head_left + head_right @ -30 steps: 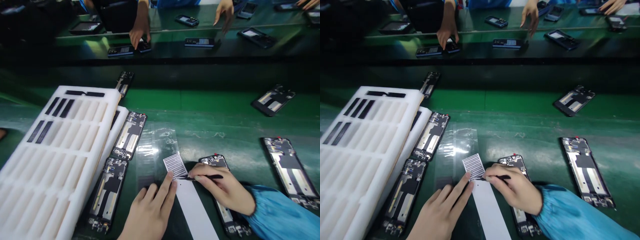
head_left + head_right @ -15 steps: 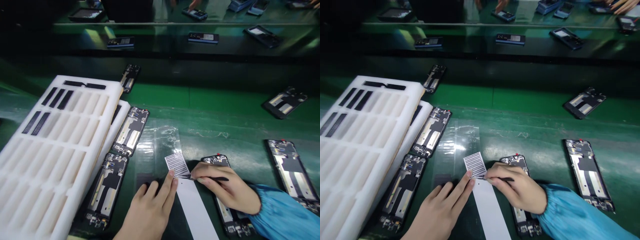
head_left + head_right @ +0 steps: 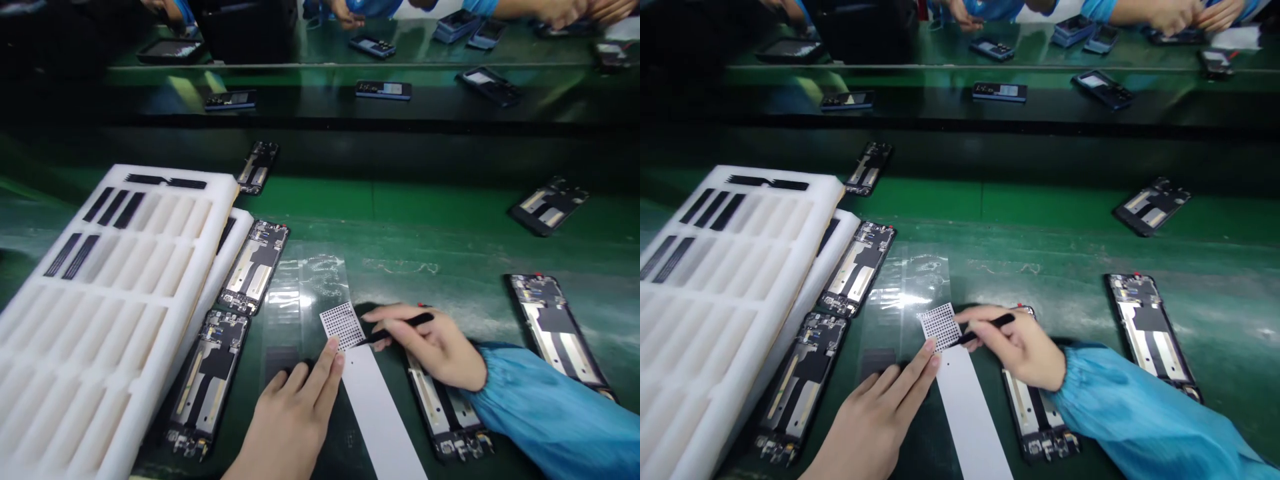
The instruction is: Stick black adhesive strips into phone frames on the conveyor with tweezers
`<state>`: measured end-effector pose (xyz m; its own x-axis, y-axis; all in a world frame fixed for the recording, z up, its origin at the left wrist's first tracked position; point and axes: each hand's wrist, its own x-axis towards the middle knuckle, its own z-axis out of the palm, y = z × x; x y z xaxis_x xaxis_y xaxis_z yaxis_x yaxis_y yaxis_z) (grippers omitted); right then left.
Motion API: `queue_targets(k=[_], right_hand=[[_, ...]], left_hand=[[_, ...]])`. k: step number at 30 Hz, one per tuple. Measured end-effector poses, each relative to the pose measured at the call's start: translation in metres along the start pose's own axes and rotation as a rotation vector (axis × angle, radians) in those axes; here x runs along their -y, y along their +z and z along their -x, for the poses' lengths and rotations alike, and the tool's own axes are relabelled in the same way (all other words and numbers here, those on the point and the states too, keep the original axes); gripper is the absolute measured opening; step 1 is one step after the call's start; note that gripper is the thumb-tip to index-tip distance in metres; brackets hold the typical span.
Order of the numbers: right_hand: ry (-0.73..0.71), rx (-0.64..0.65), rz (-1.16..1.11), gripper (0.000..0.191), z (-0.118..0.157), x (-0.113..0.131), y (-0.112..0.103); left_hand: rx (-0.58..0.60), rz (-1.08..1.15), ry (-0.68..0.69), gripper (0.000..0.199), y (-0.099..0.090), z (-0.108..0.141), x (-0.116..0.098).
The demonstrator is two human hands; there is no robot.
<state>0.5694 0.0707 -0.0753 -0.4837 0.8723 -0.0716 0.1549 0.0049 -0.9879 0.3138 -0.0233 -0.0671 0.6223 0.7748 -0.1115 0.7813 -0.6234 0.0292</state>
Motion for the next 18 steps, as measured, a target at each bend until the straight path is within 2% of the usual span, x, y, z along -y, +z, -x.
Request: queue_targets(k=[3, 5, 6, 8, 10, 14, 18], right_hand=[[0.026, -0.287, -0.087, 0.034, 0.012, -0.011, -0.02], [0.031, -0.421, -0.061, 0.043, 0.021, -0.018, -0.032], [0.047, -0.451, -0.032, 0.045, 0.025, -0.021, -0.036], [0.079, -0.466, 0.04, 0.045, 0.032, -0.024, -0.038], [0.082, -0.452, 0.102, 0.045, 0.035, -0.025, -0.037], [0.053, -0.409, 0.137, 0.043, 0.035, -0.024, -0.032], [0.001, -0.405, 0.193, 0.038, 0.034, -0.022, -0.033]], left_hand=[[-0.19, 0.161, -0.066, 0.067, 0.002, 0.0, 0.0], [-0.313, 0.422, -0.187, 0.057, 0.0, -0.003, -0.003], [-0.334, 0.563, -0.276, 0.052, -0.001, -0.006, -0.006], [-0.316, 0.791, -0.434, 0.047, -0.003, -0.014, -0.015], [-0.289, 0.92, -0.508, 0.045, -0.002, -0.022, -0.024], [-0.256, 1.054, -0.498, 0.041, 0.0, -0.031, -0.04], [-0.255, 1.172, -0.524, 0.03, -0.007, -0.031, -0.044]])
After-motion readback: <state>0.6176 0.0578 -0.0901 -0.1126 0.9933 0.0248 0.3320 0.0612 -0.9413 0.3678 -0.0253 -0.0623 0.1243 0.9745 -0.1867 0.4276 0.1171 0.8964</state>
